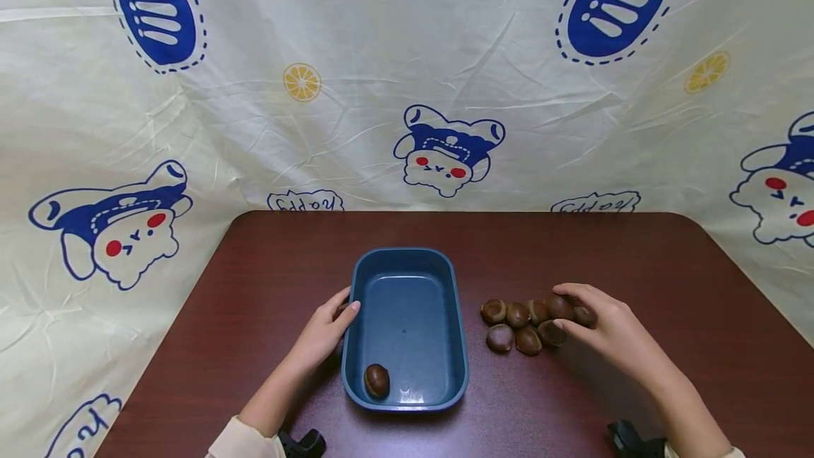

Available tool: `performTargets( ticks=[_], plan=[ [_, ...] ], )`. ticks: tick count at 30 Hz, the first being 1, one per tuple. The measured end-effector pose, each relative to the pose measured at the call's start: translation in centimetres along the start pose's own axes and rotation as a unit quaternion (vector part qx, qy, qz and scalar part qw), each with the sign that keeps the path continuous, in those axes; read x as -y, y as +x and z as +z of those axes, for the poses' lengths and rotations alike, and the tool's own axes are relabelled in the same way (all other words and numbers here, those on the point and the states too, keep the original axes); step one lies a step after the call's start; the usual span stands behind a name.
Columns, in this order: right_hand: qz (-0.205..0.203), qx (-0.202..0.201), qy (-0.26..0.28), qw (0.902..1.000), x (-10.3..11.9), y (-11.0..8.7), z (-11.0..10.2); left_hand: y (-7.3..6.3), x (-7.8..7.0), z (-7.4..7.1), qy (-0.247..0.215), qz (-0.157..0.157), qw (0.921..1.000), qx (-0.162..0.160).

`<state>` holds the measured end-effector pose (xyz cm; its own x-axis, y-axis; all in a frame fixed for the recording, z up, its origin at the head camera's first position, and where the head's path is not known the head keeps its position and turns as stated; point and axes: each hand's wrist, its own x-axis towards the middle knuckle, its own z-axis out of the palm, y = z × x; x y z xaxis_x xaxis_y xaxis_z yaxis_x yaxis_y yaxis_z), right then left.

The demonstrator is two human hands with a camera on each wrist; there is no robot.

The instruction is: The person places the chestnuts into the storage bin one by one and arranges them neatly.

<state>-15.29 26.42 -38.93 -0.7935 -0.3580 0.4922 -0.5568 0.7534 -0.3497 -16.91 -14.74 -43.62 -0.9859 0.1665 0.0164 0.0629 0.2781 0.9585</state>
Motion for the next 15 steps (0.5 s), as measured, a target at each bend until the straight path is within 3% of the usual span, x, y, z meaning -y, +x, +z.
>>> performTargets(
  ticks=[15],
  plan=[
    [-0.021,0.021,0.044,0.9986,2.1,2.9,1.7,0.0,-0.2,0.0,-0.003,-0.006,1.0,0.0]
  ],
)
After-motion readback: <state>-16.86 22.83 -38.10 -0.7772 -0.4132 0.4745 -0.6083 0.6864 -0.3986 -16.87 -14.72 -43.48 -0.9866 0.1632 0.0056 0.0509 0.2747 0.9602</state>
